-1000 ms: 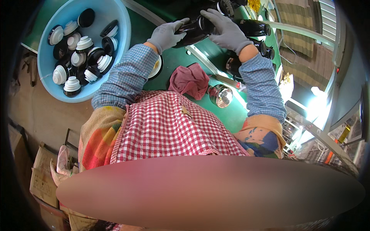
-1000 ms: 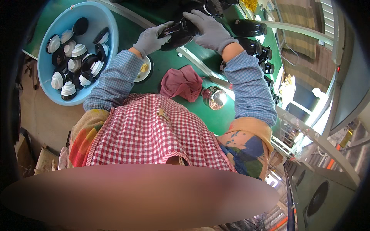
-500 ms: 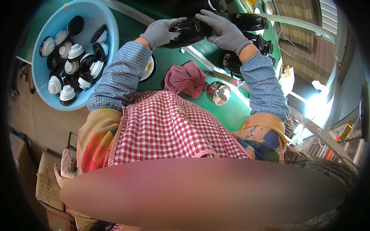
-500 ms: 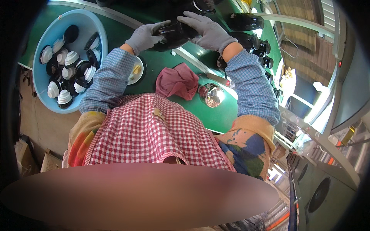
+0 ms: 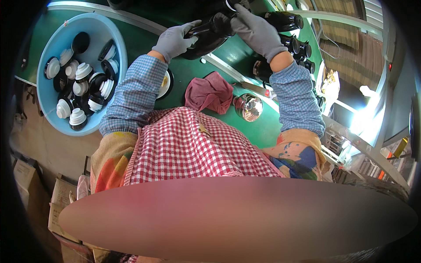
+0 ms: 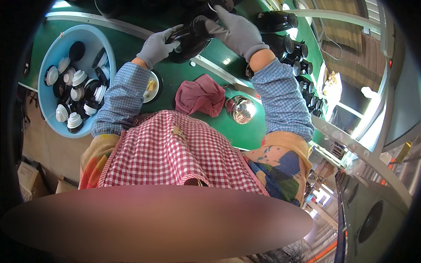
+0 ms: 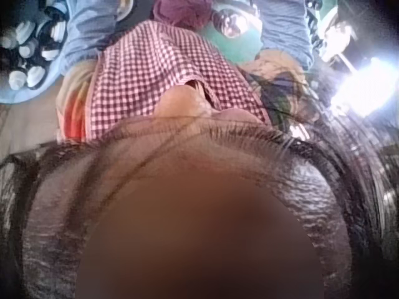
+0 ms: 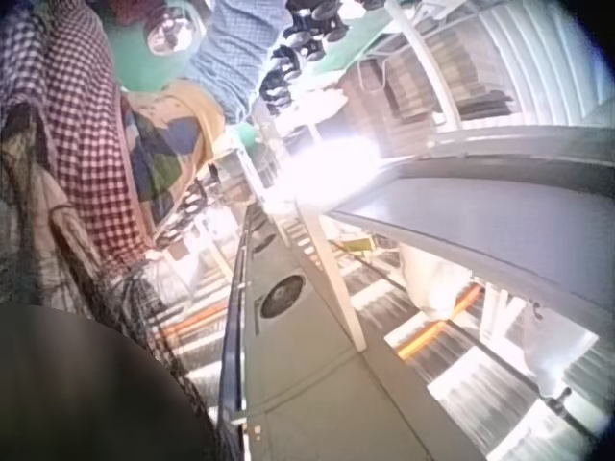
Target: The person picks black mugs from a green conveyor belt and attaches white lids to each one. They place the assembled mugs back onto the belt and continue the process with additional units. A pink cloth and a small bowl are visible on the table.
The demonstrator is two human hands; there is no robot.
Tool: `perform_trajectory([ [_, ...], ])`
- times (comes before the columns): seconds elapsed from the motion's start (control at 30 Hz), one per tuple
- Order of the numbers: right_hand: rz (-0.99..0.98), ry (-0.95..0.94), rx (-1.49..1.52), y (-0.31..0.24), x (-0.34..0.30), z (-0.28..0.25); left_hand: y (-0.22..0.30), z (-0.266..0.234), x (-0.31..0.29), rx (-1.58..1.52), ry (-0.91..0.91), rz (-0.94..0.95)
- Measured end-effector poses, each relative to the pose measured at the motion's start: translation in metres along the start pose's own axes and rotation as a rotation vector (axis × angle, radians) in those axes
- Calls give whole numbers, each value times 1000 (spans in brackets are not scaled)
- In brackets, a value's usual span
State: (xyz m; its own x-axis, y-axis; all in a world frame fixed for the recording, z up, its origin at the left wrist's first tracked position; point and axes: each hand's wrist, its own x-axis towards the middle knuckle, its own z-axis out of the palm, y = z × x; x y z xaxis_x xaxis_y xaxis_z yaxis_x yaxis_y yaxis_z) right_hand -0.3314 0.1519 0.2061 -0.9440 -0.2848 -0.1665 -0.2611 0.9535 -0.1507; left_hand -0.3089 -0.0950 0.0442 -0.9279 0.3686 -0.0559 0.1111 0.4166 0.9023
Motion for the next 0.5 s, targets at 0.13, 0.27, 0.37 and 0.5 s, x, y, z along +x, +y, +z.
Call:
perform_trajectory([
  [0.13,-10,-147,-85,-15,6,-17,7,-7,-3,-24,-58,-52],
  [0.27,-505,70,-222,-2,5,16,-7,2,-2,-161,-50,6],
  [0.37,-161,-185,-167,-24,14,17,-5,5,-9,-105,-33,-3],
  [0.5,17,-352,-206,-48,13,-2,-8,12,-12,-109,-18,8],
])
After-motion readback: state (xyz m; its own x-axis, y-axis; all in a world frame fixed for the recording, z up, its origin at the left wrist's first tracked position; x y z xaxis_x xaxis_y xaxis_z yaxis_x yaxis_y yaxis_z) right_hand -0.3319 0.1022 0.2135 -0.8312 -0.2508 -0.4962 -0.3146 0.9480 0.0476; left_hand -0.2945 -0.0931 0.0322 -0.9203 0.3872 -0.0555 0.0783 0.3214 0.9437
